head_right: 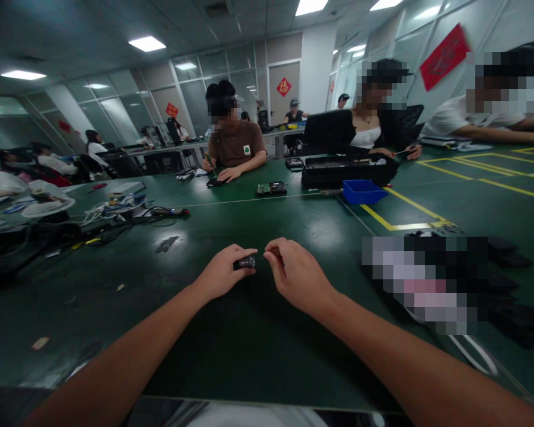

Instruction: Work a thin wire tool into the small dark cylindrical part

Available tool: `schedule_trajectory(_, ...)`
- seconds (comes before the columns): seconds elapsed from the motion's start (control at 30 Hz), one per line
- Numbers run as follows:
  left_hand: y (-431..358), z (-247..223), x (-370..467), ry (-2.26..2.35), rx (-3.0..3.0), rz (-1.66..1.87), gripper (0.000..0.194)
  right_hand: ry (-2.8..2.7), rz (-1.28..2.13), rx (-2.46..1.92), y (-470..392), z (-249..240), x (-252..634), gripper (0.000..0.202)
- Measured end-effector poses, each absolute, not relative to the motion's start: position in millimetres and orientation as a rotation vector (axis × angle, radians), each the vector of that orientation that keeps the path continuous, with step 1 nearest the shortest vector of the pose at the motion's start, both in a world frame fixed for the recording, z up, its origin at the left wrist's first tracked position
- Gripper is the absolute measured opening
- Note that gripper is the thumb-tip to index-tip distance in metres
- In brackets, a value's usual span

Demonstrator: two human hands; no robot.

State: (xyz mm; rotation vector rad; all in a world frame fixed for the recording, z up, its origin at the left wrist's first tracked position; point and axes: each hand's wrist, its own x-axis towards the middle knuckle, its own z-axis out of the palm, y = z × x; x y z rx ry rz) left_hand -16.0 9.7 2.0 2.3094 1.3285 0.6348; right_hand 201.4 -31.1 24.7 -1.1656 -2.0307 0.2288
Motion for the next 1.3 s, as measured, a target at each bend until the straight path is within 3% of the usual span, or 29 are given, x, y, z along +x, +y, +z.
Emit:
schedule_trajectory(0.73,12,-1,-21,1.319,2.314,0.640,0.046,-2.047,0.238,-1.205,-29,24,203,0.013)
schedule_trajectory(1.3,11,11,-19,1.435,2.180,0.708,0.027,-1.955,0.191,-1.238,-32,32,205,0.016)
